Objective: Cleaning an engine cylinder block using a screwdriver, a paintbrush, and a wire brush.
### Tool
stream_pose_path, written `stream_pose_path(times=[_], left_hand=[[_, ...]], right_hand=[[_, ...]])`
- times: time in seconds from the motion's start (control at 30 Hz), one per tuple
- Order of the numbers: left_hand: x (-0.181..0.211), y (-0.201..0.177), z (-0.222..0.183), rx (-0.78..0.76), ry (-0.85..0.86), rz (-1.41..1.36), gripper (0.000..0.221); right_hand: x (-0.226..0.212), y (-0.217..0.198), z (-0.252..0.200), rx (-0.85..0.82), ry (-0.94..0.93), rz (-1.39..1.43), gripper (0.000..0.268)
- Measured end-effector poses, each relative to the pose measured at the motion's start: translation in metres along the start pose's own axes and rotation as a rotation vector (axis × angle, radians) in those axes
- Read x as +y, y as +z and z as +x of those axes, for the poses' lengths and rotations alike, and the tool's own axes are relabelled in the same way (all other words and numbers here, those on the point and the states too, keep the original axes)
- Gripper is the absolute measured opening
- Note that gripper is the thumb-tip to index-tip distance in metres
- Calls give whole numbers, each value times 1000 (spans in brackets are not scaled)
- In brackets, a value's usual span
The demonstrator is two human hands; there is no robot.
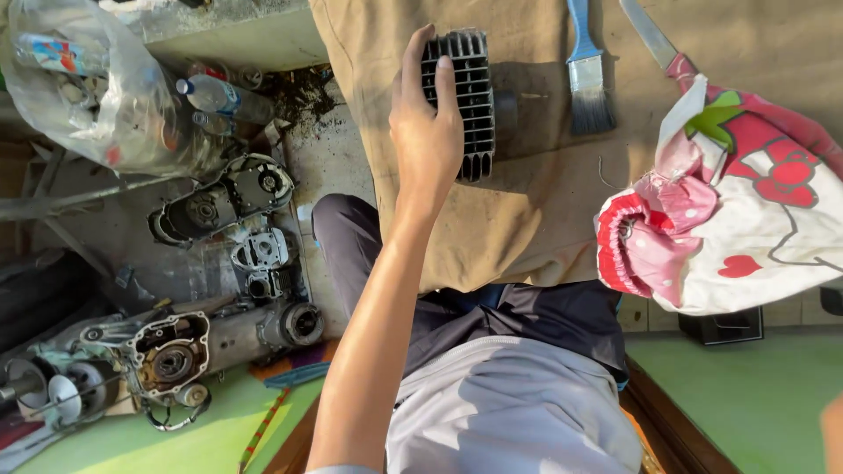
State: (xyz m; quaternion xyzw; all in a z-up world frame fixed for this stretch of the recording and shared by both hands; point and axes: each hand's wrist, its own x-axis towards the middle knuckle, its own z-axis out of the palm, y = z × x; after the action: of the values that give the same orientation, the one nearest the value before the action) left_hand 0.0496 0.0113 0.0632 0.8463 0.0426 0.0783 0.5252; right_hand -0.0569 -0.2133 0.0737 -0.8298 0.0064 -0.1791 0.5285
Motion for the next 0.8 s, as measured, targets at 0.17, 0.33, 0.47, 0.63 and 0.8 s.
stream_pose_path(times=[0.17,0.33,0.47,0.63,0.8], left_hand=[[0,0,0,-1,-10,-14,38],[2,-1,2,-11,-30,-3,39],[-12,5,-6,2,9,18,48],[-11,9,0,46,29,59,56],[-16,8,0,45,30,41,50]], right_hand=[[-4,-6,-8,-5,57,26,26],[-10,21,-22,4,108,95,37],[-42,68,-65,-229,121,-243,59],[-32,68,-47,-326,18,-298,63],[-52,69,55,-466,341,-32,55]])
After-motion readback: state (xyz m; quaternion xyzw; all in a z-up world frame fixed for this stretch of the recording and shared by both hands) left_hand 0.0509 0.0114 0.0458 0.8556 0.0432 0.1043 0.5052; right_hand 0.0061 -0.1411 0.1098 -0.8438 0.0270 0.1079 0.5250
